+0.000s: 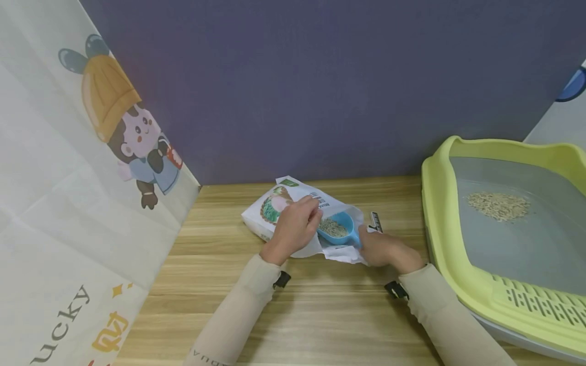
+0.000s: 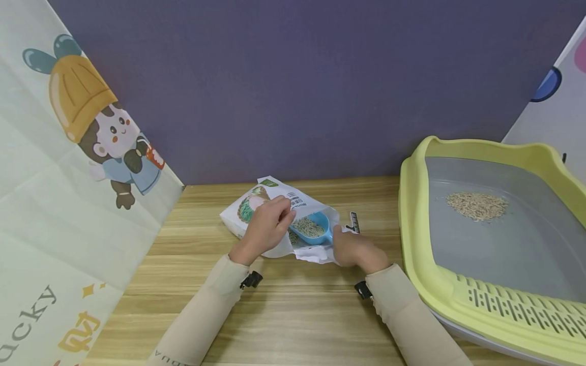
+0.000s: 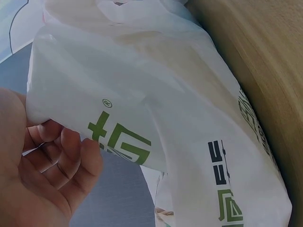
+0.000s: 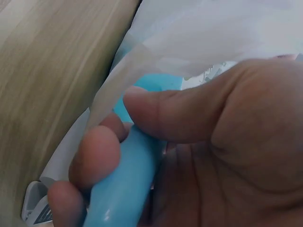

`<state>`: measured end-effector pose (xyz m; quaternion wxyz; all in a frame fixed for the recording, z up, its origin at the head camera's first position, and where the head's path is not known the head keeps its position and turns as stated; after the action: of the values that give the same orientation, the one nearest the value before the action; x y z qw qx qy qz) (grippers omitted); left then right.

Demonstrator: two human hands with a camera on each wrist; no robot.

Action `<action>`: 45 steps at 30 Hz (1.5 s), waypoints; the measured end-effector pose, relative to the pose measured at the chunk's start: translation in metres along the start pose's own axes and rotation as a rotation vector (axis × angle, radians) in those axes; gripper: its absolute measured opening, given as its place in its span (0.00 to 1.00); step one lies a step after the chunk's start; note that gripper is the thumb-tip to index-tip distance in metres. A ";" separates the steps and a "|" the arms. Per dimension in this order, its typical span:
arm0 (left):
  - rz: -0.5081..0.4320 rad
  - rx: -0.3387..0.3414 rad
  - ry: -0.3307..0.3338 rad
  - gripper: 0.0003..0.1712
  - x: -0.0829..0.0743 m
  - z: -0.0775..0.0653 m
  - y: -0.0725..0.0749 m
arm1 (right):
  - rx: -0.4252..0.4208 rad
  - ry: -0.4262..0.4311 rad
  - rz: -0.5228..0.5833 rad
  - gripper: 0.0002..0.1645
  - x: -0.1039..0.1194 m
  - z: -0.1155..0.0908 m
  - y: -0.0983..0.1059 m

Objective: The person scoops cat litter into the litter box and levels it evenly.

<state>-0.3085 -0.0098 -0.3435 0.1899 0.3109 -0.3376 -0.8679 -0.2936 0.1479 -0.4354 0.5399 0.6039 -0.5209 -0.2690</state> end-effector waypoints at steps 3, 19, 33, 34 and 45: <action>-0.001 -0.001 -0.002 0.19 0.000 0.000 0.000 | 0.004 0.002 -0.009 0.31 0.001 0.000 0.000; -0.008 -0.001 0.001 0.19 0.001 0.000 -0.001 | -0.054 -0.039 -0.030 0.23 0.006 -0.008 0.014; -0.004 -0.002 -0.002 0.19 0.002 0.000 -0.002 | -0.064 -0.060 -0.021 0.13 0.012 -0.031 0.036; -0.002 -0.002 0.000 0.19 0.002 0.000 -0.002 | -0.072 -0.060 -0.017 0.12 0.012 -0.032 0.038; -0.021 -0.006 -0.003 0.20 0.000 0.000 -0.001 | -0.092 -0.037 -0.051 0.16 0.011 -0.045 0.051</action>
<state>-0.3088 -0.0092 -0.3448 0.1811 0.3126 -0.3321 -0.8714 -0.2680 0.1611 -0.3734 0.5503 0.5863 -0.5026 -0.3175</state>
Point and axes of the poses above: each hand's wrist, its own z-axis towards the middle knuckle, its own y-axis out of the back of the hand, x = y × z, the point moved 9 cm from there along z, towards the middle knuckle, and after that the axes turned 11 degrees about -z, right-handed, at the moved point
